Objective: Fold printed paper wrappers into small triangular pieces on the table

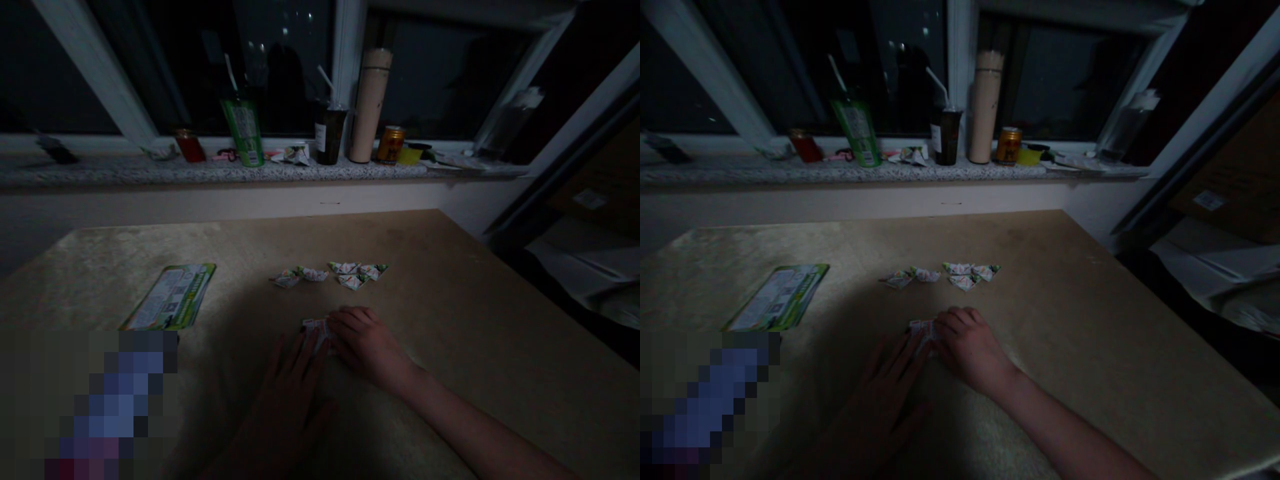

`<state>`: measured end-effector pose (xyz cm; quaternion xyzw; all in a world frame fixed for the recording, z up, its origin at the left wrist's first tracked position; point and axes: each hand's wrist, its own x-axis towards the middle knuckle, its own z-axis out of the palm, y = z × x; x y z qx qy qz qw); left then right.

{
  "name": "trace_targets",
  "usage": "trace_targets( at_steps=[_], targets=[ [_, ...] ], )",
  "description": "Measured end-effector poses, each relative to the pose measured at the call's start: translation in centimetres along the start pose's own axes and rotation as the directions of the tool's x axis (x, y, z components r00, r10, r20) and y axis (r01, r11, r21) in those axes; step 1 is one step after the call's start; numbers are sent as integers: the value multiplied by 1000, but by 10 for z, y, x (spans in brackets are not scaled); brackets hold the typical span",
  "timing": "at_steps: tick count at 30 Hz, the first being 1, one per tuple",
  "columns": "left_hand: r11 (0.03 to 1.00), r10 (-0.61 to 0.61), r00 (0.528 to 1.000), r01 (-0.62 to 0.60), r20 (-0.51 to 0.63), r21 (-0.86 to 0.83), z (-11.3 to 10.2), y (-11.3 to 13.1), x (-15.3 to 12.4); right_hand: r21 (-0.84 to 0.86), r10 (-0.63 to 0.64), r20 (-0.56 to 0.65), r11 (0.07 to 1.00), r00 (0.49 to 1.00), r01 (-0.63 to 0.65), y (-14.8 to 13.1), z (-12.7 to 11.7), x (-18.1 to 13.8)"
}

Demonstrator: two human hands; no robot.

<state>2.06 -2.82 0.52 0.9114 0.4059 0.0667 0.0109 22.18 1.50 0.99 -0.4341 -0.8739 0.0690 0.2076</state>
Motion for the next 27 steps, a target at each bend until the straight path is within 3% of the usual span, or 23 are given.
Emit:
trace_targets(
  at_steps=[13,27],
  targets=[
    [999,-2,1000,2,0,34,7,-1,-2,-114,84,-14,990,996,-85,-1,1,-2],
    [999,22,1000,-23,21,34,1,-2,-1,-212,66,31,976,997,-58,-6,10,-2]
  ],
)
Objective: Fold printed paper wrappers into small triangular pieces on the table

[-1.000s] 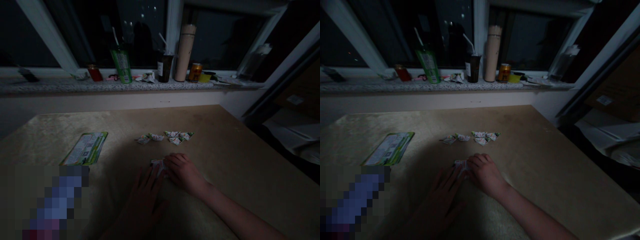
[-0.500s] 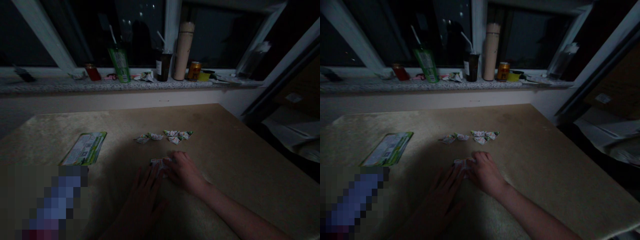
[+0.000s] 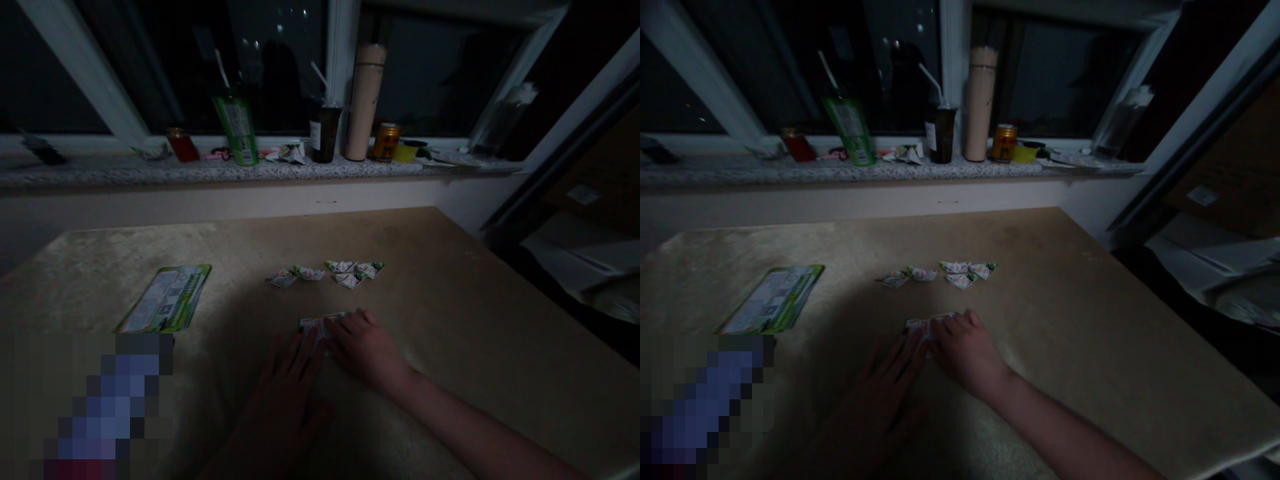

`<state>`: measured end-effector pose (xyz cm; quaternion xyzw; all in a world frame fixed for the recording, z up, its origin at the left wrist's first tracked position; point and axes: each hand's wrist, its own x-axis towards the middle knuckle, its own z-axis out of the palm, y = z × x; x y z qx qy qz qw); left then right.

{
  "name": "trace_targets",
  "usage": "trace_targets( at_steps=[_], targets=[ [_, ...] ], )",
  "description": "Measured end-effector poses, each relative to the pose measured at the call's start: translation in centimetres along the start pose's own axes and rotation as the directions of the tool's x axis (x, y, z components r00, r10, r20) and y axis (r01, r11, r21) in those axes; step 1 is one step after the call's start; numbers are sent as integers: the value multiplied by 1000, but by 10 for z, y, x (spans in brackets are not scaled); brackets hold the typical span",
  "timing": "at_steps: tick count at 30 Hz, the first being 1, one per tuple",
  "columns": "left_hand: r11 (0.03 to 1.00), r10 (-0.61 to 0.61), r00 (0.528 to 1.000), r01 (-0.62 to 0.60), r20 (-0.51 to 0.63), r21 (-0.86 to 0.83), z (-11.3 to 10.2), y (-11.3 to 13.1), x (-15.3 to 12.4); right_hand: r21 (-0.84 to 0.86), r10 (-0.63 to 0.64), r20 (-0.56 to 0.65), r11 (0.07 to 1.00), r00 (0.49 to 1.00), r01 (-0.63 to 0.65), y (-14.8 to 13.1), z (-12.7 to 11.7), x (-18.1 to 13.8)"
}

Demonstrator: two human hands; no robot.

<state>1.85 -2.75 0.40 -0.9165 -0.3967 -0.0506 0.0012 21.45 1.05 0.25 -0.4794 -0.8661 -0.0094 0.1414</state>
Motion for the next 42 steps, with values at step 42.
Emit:
trace_targets(
  at_steps=[42],
  targets=[
    [983,0,995,18,101,-185,-4,12,-14,441,134,331,853,934,-279,16,-19,19]
  ],
)
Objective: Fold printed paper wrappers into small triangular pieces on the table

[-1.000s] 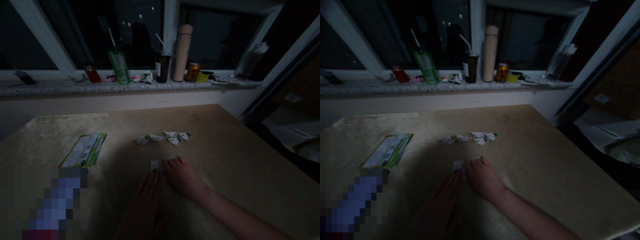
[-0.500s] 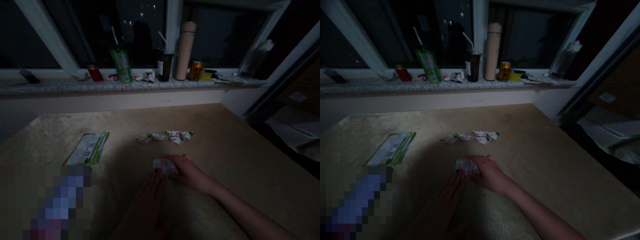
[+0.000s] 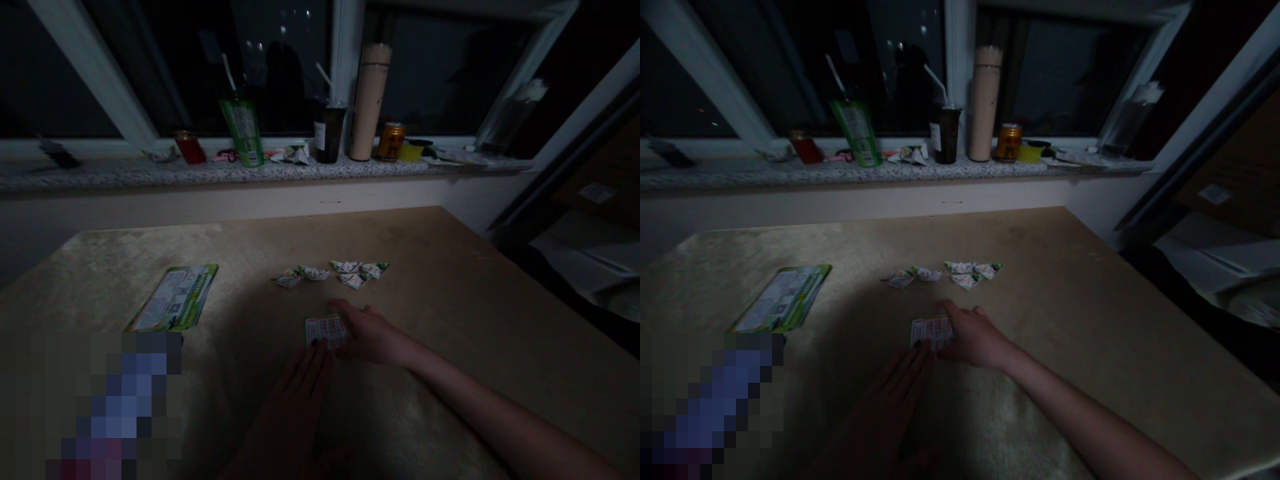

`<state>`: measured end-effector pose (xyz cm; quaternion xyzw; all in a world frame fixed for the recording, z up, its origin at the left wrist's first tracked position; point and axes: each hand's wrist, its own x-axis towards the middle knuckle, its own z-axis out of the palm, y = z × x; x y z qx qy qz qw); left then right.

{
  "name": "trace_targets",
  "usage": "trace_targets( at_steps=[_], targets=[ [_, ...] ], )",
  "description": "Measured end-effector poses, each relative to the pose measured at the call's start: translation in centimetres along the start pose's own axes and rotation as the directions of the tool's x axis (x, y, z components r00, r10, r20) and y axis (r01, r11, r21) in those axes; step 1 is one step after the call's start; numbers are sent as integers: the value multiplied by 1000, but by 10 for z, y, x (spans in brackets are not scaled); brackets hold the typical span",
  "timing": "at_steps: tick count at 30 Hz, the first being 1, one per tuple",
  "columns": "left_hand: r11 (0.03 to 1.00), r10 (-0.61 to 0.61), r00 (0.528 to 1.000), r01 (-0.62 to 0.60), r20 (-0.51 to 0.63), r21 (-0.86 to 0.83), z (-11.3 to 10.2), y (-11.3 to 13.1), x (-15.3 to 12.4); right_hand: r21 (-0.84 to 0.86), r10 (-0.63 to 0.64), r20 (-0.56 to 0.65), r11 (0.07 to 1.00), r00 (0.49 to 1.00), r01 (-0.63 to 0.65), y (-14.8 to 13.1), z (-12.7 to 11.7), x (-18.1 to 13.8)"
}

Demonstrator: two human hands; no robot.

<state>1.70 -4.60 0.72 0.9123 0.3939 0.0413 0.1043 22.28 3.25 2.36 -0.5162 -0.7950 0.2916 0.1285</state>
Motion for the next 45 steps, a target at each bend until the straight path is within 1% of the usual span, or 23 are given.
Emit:
trace_targets(
  at_steps=[4,9,15,18,23,29,37,45],
  targets=[
    [1000,-12,1000,12,-6,12,-1,0,0,-25,18,14,1000,1000,-17,0,-1,3],
    [1000,-2,999,1,34,19,-5,1,1,-13,-6,20,1000,1000,6,-1,-3,2],
    [999,-1,1000,1,14,44,-6,0,1,-32,20,55,999,998,-19,-3,-6,1],
    [999,3,1000,-3,2,42,-5,0,1,-44,13,56,999,998,-10,-2,-6,1],
    [999,-6,1000,5,19,46,-7,1,1,-40,15,57,999,998,-13,1,-6,0],
    [999,26,1000,-26,-4,24,-7,0,2,-18,32,64,999,997,-31,-4,-11,-4],
    [999,-23,997,25,69,-25,-11,0,3,-13,63,99,998,993,-62,-4,-16,-9],
    [998,-23,996,28,87,-48,-11,0,2,1,69,104,998,992,-70,4,-17,-12]
  ],
)
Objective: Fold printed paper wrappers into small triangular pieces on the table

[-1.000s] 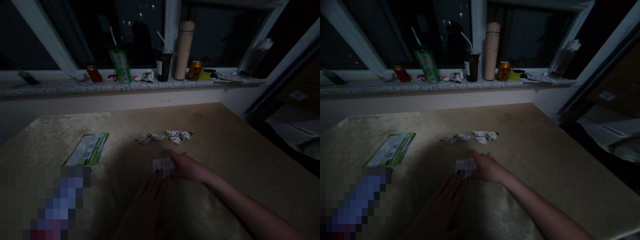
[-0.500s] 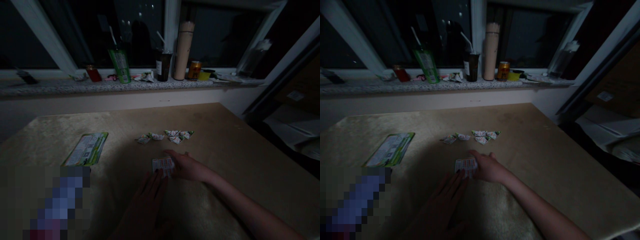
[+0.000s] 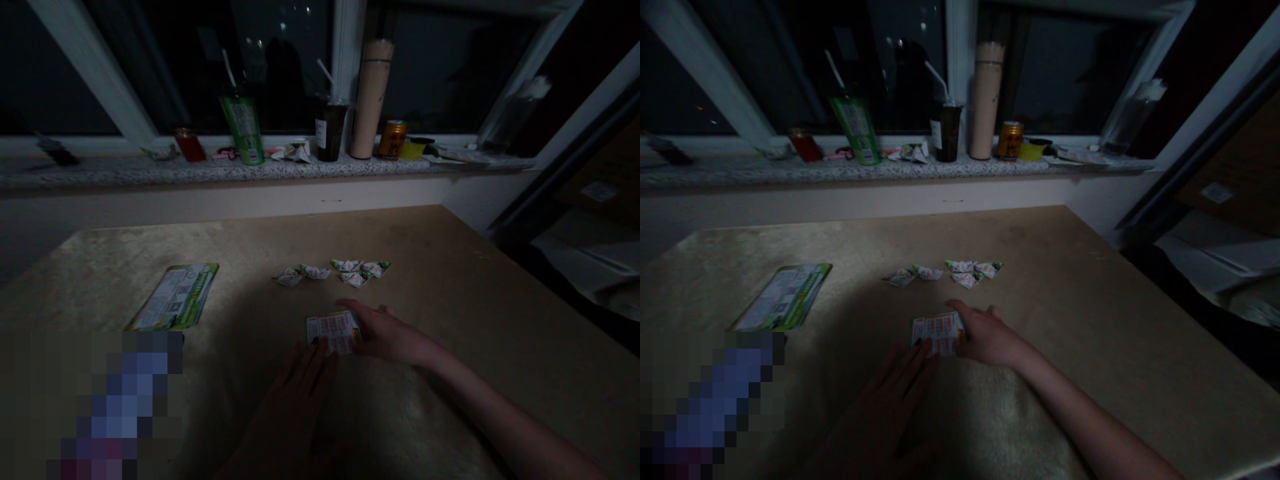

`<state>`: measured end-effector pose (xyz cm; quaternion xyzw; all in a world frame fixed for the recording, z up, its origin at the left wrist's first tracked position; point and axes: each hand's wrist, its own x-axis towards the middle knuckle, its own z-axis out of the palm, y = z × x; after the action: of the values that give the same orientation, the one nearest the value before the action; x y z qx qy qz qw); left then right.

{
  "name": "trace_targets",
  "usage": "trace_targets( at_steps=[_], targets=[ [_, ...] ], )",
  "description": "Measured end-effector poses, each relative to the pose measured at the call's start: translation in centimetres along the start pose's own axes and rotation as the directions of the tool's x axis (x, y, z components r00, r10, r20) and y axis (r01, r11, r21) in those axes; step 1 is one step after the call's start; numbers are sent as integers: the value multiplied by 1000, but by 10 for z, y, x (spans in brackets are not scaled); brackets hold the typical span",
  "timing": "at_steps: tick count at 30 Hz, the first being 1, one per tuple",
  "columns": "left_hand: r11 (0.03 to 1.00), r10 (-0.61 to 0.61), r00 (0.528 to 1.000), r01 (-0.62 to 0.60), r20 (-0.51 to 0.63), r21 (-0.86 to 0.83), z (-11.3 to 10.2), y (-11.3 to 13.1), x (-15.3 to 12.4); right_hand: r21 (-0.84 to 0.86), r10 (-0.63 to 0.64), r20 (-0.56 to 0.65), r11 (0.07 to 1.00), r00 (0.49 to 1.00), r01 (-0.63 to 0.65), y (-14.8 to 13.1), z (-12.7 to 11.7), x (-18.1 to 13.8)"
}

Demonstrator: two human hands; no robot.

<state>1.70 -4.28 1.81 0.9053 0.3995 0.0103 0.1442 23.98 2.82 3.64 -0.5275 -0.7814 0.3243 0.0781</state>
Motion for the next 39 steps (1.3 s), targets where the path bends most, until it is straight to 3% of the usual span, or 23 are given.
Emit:
trace_targets(
  at_steps=[12,16,21,24,27,31,34,39],
  targets=[
    [1000,24,1000,-24,-5,10,2,-3,1,82,-6,-11,997,1000,7,16,-11,-3],
    [999,19,1000,-18,-21,27,2,-3,1,191,-34,14,981,999,31,27,-14,-2],
    [998,53,997,-52,-53,26,-2,-8,7,274,-111,-135,951,985,145,23,-5,3],
    [999,45,995,-45,-87,1,-6,-10,12,308,-226,-50,923,973,231,15,7,5],
    [995,-32,984,15,-176,-98,-6,-14,18,216,-217,-85,949,973,230,7,18,8],
    [948,-223,934,140,-279,-287,-3,-23,30,69,-115,-135,990,984,125,-2,24,11],
    [932,-240,935,146,-262,-333,-5,-28,39,17,-51,-129,998,990,54,-8,22,14],
    [949,-246,948,194,-199,-250,-14,-25,52,6,-25,-93,1000,995,26,-12,17,16]
  ],
)
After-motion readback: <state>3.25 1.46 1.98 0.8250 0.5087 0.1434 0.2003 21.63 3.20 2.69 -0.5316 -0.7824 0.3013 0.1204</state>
